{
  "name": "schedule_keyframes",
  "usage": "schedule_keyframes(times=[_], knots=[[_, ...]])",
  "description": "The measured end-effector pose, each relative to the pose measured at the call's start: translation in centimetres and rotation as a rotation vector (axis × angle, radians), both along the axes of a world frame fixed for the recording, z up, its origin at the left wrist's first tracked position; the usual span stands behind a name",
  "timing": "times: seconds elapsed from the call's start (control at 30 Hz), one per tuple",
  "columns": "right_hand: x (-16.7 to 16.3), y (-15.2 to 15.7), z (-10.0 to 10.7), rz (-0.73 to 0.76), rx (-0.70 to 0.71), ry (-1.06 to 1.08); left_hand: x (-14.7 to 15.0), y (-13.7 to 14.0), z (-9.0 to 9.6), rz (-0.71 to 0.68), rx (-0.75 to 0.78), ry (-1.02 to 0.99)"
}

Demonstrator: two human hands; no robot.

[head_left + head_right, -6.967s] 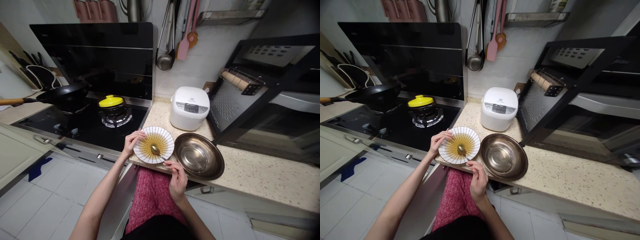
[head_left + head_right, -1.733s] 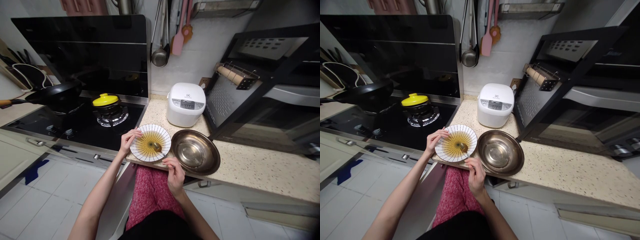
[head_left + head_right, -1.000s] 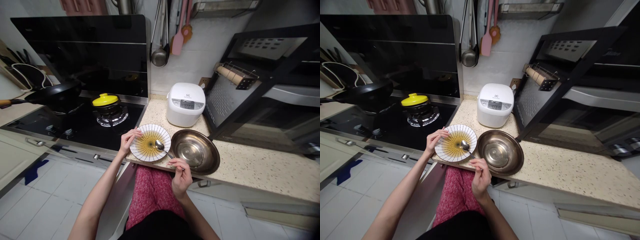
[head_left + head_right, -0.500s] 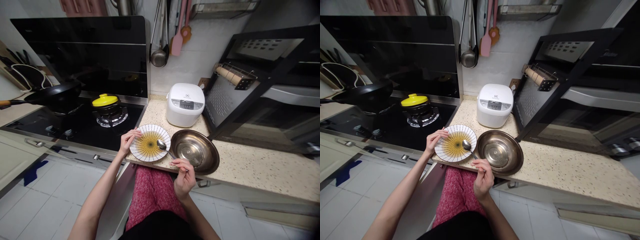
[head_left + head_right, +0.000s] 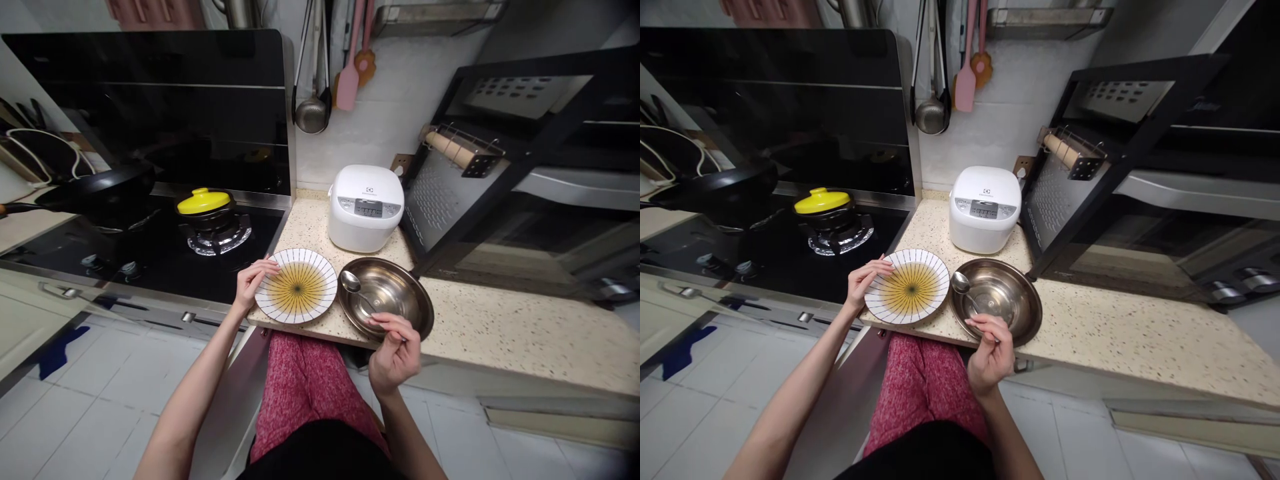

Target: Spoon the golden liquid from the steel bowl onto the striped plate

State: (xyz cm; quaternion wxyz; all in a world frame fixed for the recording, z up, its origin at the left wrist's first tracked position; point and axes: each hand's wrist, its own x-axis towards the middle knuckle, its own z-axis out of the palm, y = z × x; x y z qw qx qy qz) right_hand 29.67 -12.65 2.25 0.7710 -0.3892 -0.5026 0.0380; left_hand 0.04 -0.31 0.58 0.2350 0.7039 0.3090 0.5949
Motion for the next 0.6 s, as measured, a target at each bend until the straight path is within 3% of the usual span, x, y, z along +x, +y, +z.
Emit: schedule_keyframes(times=[0.6], knots=[[2.0,0.6,0.1,-0.063,0.036,-0.464,0.0,0.1,-0.1,-0.003,0.015,-0.01]])
